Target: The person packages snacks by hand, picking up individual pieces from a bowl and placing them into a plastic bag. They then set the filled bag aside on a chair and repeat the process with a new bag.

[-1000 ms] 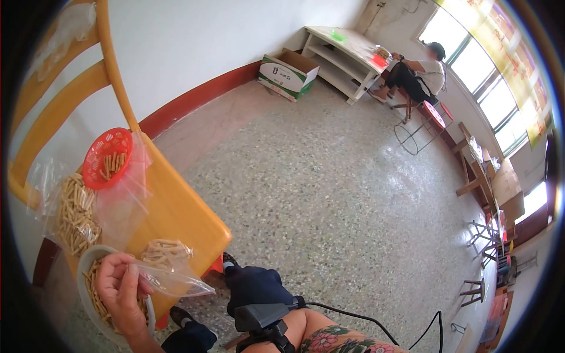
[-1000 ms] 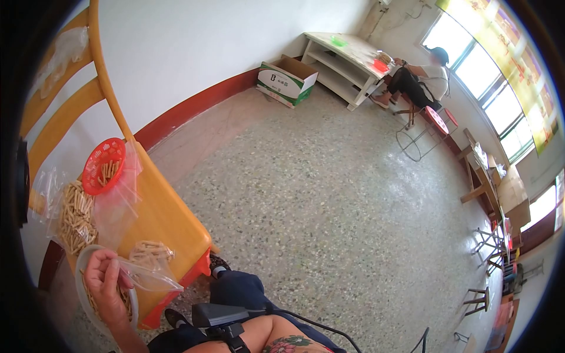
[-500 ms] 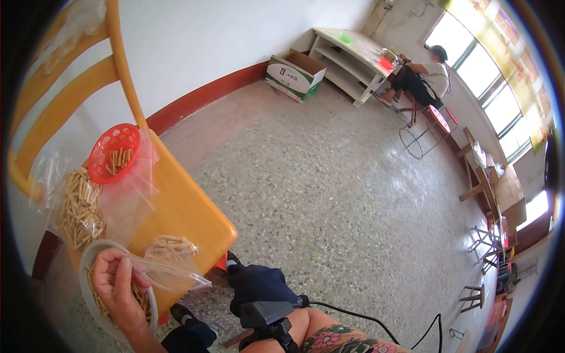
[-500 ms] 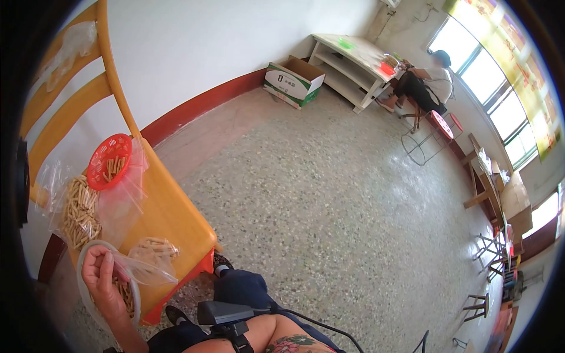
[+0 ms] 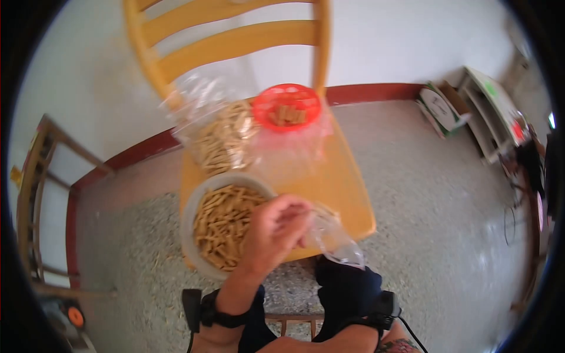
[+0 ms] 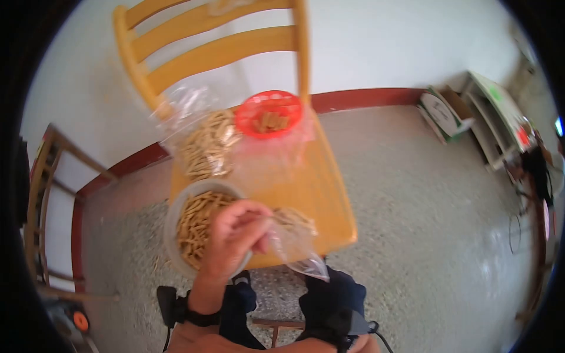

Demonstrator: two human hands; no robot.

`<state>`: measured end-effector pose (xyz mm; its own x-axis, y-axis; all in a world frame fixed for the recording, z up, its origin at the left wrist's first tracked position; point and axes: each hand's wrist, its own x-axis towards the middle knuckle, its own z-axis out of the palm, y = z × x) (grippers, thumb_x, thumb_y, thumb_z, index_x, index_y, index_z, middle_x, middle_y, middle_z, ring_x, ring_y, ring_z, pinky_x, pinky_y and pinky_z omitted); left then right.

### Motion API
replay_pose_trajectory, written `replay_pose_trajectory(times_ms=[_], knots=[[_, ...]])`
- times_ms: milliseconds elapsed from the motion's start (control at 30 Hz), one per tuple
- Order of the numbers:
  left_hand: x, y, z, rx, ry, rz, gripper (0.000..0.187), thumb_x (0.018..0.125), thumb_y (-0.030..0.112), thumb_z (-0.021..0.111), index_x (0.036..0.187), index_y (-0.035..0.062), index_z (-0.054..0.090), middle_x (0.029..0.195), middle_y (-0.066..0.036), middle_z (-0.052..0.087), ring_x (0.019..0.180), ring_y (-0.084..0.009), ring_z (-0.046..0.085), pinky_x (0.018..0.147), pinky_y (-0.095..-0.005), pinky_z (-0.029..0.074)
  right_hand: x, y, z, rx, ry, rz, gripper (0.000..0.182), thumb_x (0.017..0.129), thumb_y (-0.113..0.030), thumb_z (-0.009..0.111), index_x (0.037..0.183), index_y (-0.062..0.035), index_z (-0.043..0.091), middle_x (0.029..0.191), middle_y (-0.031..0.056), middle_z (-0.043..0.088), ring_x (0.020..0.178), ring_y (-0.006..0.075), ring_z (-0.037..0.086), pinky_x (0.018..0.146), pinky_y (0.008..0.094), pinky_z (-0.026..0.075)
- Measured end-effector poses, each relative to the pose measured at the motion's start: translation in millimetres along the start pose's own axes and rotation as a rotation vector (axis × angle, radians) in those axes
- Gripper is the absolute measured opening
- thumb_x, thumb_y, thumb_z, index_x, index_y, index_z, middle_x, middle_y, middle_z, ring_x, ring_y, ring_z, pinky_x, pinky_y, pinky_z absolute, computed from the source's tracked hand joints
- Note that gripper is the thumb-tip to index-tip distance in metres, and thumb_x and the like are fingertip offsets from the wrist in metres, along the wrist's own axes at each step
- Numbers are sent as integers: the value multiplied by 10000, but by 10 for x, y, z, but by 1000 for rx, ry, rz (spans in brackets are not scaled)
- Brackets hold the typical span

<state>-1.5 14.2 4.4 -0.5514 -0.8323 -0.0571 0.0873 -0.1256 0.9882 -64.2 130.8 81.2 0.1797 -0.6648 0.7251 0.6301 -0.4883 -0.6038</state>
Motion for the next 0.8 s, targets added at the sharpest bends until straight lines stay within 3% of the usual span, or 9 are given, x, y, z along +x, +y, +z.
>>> replay_pose_trajectory(times_ms=[100, 233, 300, 333, 367, 467, 600, 667, 800], knots=[[17, -63, -22, -25, -38, 24, 105, 831, 71, 572, 896, -10, 556, 702, -48, 596, 541, -64, 537, 461, -184, 424, 27, 19, -125, -245, -110, 16, 272, 829, -223, 557, 976, 6, 558, 798, 125, 598, 565, 207, 564, 501, 312, 452], [6, -25, -65, -114, -28, 56, 95, 841, 80, 571, 884, -2, 547, 717, -48, 597, 546, -64, 537, 484, -179, 424, 122, 13, -362, -827, -170, -120, 315, 804, -240, 589, 990, 12, 551, 780, 127, 598, 516, 208, 556, 476, 298, 456], [7, 21, -98, -134, 58, 129, 75, 843, 48, 559, 864, -9, 513, 680, -21, 551, 535, -39, 498, 470, -175, 411, 101, -43, -500, -1162, -35, -120, 339, 791, -248, 605, 996, 15, 548, 771, 128, 598, 492, 209, 552, 464, 291, 458], [1, 24, -120, -136, 65, 135, 75, 843, 48, 559, 864, -9, 513, 680, -21, 551, 535, -39, 498, 470, -175, 411, 134, -149, -485, -1268, 211, 126, 280, 682, -208, 628, 822, 33, 601, 834, 153, 608, 654, 248, 588, 607, 329, 463], [-2, 20, -143, -174, 98, 146, 77, 846, 60, 560, 875, -1, 526, 700, -39, 578, 539, -57, 520, 471, -177, 410, 107, -157, -569, -1340, 320, 183, 345, 630, -204, 630, 873, 35, 577, 866, 156, 590, 802, 250, 566, 712, 337, 430], [11, 19, -166, -225, 134, 185, 79, 849, 69, 560, 890, 6, 536, 723, -58, 607, 543, -74, 541, 473, -178, 408, 146, -200, -771, -1507, 368, 228, 373, 585, -54, 686, 937, -2, 575, 916, 147, 579, 845, 299, 573, 742, 338, 457], [18, 6, -140, -222, 137, 201, 82, 850, 61, 555, 903, 3, 533, 728, -62, 610, 539, -74, 539, 472, -173, 405, 106, -115, -929, -1465, 323, 331, 354, 603, -47, 671, 937, 5, 565, 936, 143, 565, 858, 280, 559, 744, 336, 442], [9, 29, -133, -208, 142, 191, 84, 850, 58, 553, 908, 2, 532, 727, -61, 609, 536, -73, 537, 471, -174, 405, 83, -55, -988, -1399, 317, 477, 355, 598, -54, 673, 932, 2, 567, 886, 127, 560, 802, 256, 556, 694, 325, 436], [20, 4, -133, -184, 143, 219, 92, 848, 60, 554, 913, -1, 532, 720, -58, 609, 525, -67, 531, 467, -174, 403, 30, 49, -1103, -1356, 381, 552, 141, 659, -6, 635, 782, 9, 570, 726, 91, 539, 626, 194, 528, 554, 287, 406]])
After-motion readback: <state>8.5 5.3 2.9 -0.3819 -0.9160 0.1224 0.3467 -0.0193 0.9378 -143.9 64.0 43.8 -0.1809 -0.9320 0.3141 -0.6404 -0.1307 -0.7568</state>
